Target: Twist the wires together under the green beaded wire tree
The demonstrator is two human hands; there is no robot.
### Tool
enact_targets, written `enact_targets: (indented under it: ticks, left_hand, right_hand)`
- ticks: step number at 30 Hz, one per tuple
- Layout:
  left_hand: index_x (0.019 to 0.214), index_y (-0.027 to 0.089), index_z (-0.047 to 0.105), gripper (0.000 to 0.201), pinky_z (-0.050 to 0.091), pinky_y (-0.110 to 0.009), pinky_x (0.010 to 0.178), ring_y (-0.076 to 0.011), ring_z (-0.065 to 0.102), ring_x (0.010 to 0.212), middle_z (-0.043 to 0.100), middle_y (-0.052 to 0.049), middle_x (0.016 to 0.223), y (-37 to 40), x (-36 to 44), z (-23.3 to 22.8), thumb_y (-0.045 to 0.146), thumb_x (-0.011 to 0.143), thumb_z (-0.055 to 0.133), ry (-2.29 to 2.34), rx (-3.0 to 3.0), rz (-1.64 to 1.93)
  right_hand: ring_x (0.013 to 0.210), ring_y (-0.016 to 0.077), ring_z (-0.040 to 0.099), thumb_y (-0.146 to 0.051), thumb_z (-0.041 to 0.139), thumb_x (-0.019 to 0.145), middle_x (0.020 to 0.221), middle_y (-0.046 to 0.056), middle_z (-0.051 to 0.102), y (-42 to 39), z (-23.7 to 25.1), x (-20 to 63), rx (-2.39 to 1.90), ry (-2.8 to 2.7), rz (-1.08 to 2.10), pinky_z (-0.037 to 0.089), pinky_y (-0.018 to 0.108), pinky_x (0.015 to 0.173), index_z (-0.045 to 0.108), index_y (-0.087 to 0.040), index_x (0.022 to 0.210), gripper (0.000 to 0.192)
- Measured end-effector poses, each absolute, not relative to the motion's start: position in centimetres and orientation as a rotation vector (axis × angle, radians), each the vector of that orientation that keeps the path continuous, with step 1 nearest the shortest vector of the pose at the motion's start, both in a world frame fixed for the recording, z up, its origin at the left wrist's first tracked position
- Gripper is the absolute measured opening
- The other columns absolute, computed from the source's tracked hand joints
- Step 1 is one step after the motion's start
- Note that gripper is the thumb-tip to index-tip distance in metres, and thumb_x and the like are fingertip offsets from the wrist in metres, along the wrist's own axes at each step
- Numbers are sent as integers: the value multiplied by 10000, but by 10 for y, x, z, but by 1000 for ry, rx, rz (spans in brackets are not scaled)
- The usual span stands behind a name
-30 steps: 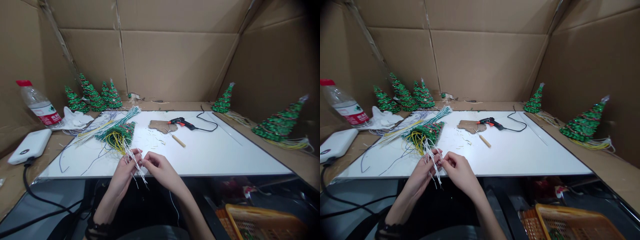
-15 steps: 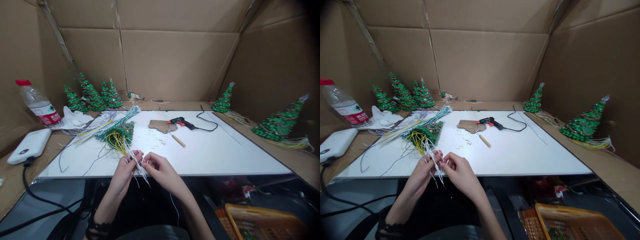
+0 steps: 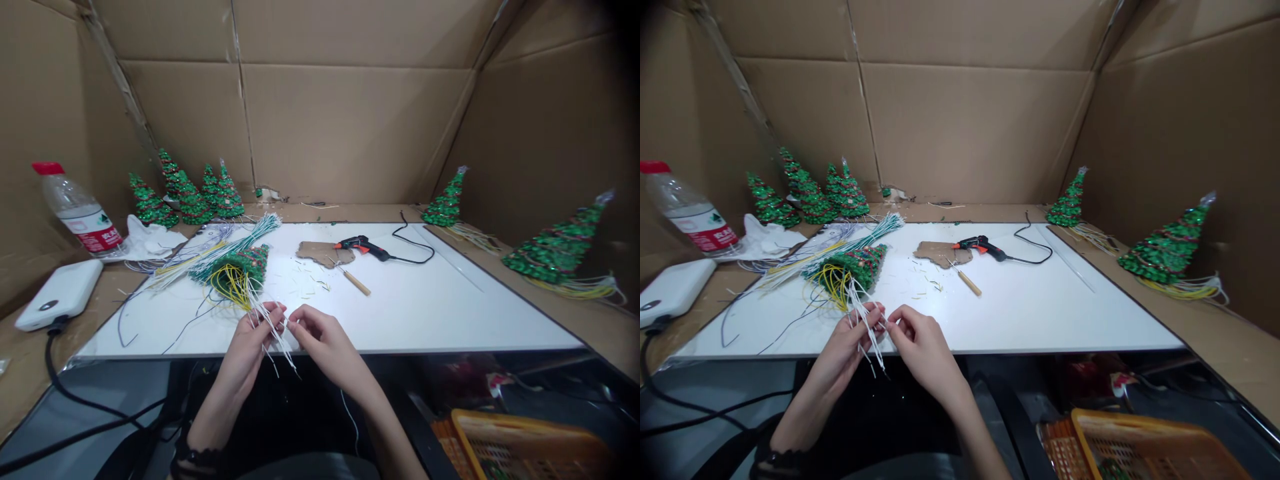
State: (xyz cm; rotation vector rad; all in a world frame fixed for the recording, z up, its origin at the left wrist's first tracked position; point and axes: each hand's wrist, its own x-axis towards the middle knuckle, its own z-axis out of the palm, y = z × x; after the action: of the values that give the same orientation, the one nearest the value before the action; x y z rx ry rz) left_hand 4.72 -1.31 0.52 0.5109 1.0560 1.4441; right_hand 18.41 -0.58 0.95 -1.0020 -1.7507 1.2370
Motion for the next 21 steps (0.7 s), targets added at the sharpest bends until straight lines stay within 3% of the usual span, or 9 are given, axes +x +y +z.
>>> enact_targets:
  ticks: [14, 21]
  left_hand:
    - [775, 136, 673, 267, 427, -169, 581, -58, 516, 564, 582, 17, 638, -10, 44, -1, 287, 580, 776, 986, 638, 1384]
    - [953, 150, 685, 357, 420, -170, 606, -57, 500, 585, 560, 24, 649, -12, 42, -1, 265, 621, 752, 967, 670, 1366]
  right_hand:
    - [548, 96, 359, -216, 473, 815, 575, -48, 406, -6, 16, 191, -1083, -1724, 1128, 275, 210, 509, 534, -167, 707, 133]
    - [537, 96, 372, -188, 470, 813, 563, -49, 423, -12, 17, 187, -1158, -1804, 1037, 268, 203, 507, 524, -177, 686, 138]
